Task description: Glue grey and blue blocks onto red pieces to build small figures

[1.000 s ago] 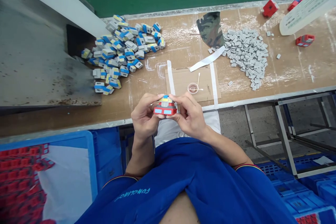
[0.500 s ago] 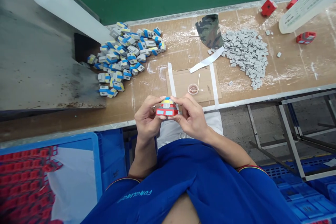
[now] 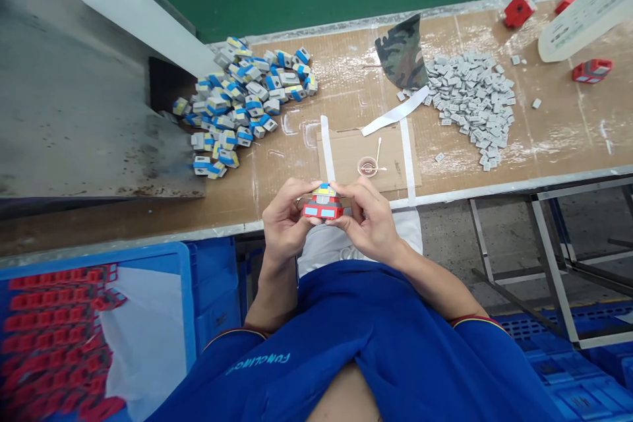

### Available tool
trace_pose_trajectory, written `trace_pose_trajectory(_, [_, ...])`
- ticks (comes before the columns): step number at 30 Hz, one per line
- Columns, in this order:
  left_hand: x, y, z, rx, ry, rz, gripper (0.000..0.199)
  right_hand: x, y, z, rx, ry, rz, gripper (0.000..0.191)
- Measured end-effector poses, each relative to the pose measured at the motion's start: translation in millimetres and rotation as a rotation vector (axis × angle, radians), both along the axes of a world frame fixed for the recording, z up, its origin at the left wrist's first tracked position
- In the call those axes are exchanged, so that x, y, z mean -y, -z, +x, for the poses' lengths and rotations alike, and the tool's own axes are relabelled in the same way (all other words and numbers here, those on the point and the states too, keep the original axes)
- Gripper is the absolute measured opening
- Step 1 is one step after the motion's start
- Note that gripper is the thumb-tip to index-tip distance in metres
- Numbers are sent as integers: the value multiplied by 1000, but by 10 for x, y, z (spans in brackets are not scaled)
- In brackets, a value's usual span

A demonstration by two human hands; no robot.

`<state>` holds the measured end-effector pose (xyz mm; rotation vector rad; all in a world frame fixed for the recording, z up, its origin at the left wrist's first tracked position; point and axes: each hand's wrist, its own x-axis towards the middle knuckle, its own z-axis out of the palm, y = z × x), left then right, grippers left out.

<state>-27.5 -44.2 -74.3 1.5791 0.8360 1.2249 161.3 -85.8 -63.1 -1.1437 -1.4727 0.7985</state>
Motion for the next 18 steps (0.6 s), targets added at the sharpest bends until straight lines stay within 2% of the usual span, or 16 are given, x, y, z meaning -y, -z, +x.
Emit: trace_pose_trajectory(18, [-46, 57, 21, 41, 66, -84, 50, -7, 131, -7, -62, 7, -60, 36])
